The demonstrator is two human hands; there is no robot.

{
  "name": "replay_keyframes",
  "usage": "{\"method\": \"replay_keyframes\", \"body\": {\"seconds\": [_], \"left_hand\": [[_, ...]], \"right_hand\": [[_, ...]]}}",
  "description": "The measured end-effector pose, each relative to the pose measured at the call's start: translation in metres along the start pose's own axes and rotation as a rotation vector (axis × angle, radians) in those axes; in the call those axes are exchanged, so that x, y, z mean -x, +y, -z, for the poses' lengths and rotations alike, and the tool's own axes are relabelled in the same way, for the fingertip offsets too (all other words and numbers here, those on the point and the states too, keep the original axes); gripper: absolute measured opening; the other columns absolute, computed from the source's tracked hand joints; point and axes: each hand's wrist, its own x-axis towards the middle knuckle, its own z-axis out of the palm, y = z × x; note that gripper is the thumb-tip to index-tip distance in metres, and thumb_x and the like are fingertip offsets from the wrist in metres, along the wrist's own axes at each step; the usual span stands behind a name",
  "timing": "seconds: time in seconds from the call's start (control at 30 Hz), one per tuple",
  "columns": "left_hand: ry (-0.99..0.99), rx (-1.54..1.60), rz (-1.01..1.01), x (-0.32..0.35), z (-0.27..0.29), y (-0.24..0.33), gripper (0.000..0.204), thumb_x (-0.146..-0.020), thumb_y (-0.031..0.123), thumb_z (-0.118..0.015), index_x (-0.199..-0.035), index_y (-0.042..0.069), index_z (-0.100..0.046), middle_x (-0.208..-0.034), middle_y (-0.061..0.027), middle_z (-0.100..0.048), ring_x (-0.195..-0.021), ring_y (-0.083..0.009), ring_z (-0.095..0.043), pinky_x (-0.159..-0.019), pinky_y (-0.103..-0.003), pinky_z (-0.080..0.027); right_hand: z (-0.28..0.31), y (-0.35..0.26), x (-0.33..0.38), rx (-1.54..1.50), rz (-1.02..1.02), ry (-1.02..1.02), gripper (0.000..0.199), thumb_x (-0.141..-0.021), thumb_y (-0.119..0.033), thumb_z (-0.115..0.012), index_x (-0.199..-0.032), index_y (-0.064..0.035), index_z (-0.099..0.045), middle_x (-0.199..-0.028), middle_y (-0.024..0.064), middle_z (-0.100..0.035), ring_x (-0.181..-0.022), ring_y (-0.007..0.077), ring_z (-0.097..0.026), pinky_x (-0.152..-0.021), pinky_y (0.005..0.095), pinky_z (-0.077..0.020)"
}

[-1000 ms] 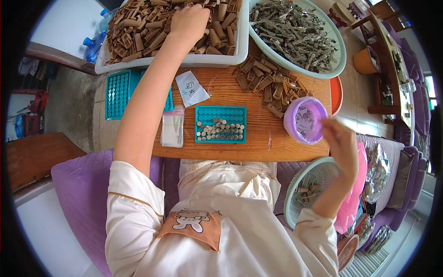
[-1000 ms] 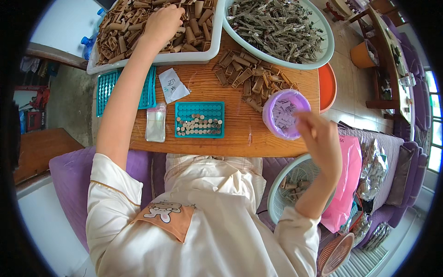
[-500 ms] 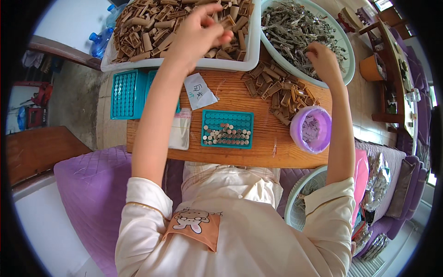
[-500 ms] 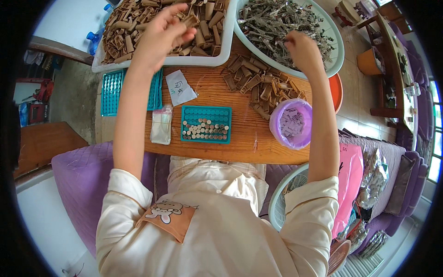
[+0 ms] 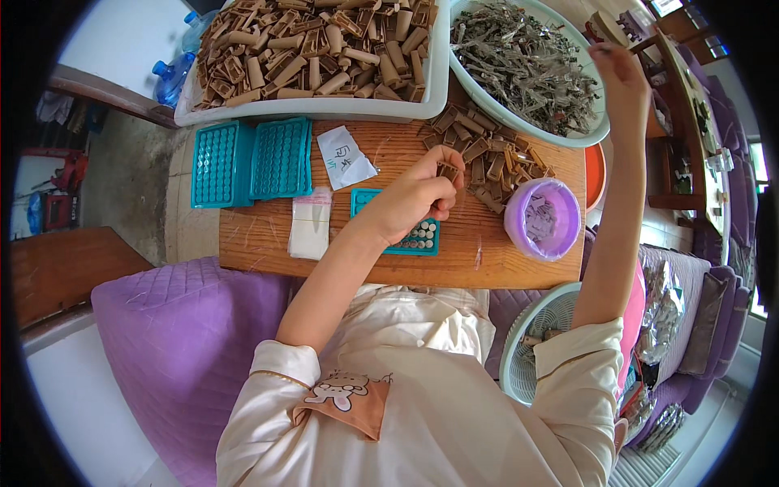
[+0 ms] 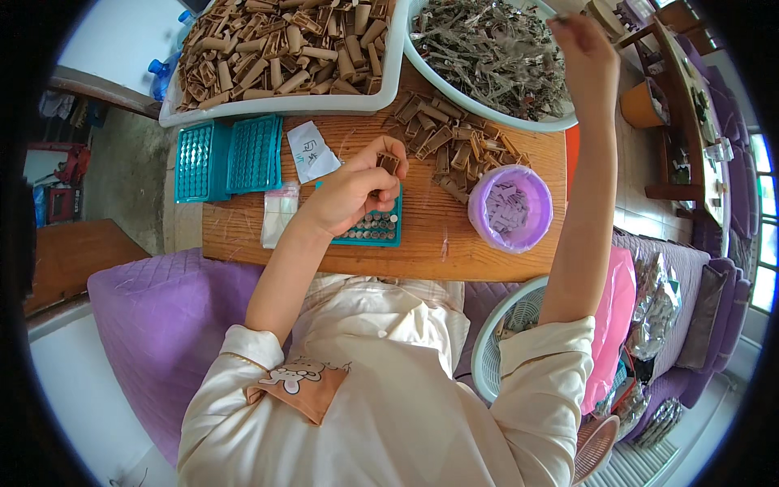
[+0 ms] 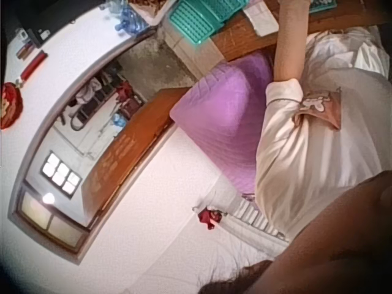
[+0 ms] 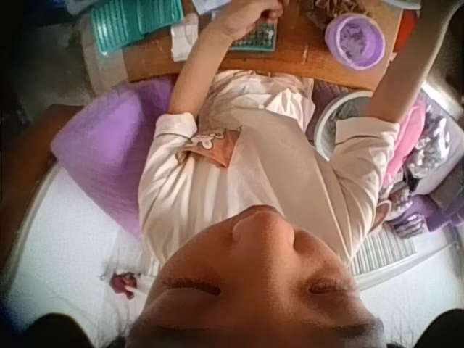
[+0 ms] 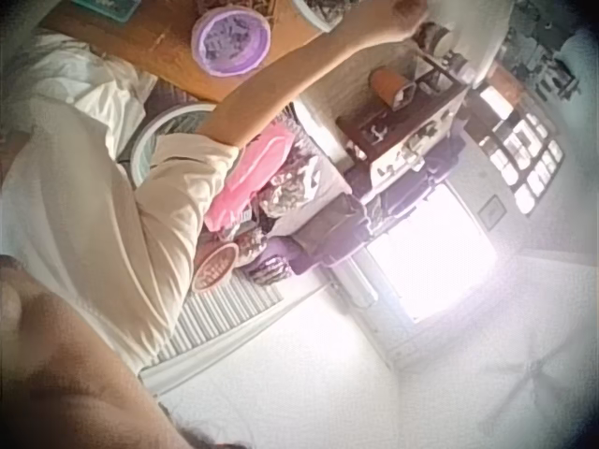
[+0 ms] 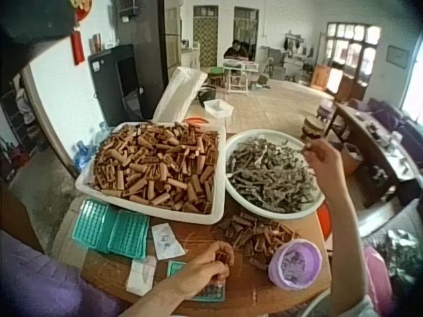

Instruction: The person assembles small plastic components by hand, attaching green caps to them and organizing the completed assemblies into a blue assembly tray.

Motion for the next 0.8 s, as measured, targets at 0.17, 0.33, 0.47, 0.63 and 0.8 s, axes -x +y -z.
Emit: {"method": "replay_keyframes", "body": {"seconds": [0.17, 0.33, 0.47, 0.63, 0.8], "left_hand": [[0.017, 0.105, -0.017, 0.014, 0.000, -0.007, 0.023, -0.074, -0.002, -0.045, -0.095, 0.007, -0.041, -0.079, -0.0007, -0.043, -0.056, -0.0059, -0.038, -0.048, -0.021, -0.031], [0.057, 0.152, -0.048, 0.028, 0.009, -0.014, 0.020, -0.076, -0.001, -0.046, -0.093, 0.008, -0.042, -0.077, -0.0004, -0.043, -0.056, -0.0045, -0.037, -0.048, -0.019, -0.029], [0.080, 0.117, -0.145, 0.039, 0.008, -0.014, 0.013, -0.083, 0.007, -0.052, -0.093, 0.009, -0.044, -0.076, 0.0011, -0.043, -0.057, -0.0028, -0.036, -0.048, -0.018, -0.029], [0.244, -0.287, -0.491, 0.050, -0.016, -0.007, 0.026, -0.084, 0.020, -0.061, -0.104, 0.006, -0.051, -0.080, 0.0010, -0.049, -0.059, -0.0025, -0.040, -0.051, -0.018, -0.033], [0.347, -0.505, -0.606, 0.067, -0.040, -0.003, 0.035, -0.080, 0.021, -0.068, -0.108, 0.002, -0.058, -0.087, -0.0022, -0.059, -0.058, -0.0021, -0.042, -0.047, -0.017, -0.035]], "right_hand": [[0.004, 0.029, -0.012, -1.105, -0.273, -0.213, 0.015, -0.088, -0.016, -0.056, -0.095, -0.0037, -0.059, -0.097, 0.0051, -0.062, -0.102, 0.0107, -0.052, -0.092, 0.0247, -0.0378], [-0.005, 0.030, -0.015, -0.640, -0.178, -0.203, 0.017, -0.090, -0.009, -0.049, -0.101, 0.0026, -0.055, -0.102, 0.0111, -0.060, -0.101, 0.0167, -0.055, -0.092, 0.0307, -0.0432], [-0.015, -0.016, 0.011, -0.898, -0.145, -0.220, 0.013, -0.089, -0.012, -0.053, -0.095, -0.0005, -0.056, -0.095, 0.0088, -0.062, -0.087, 0.0105, -0.057, -0.083, 0.0227, -0.0448], [-0.021, -0.084, 0.079, -0.379, -0.119, -0.379, 0.009, -0.081, -0.002, -0.057, -0.090, -0.0029, -0.059, -0.085, 0.0046, -0.063, -0.072, 0.0106, -0.058, -0.063, 0.0220, -0.0469], [-0.028, -0.124, 0.142, -0.090, 0.368, -0.468, 0.019, -0.067, 0.003, -0.062, -0.085, -0.0016, -0.057, -0.077, 0.0100, -0.056, -0.068, 0.0264, -0.057, -0.058, 0.0344, -0.0479]]}}
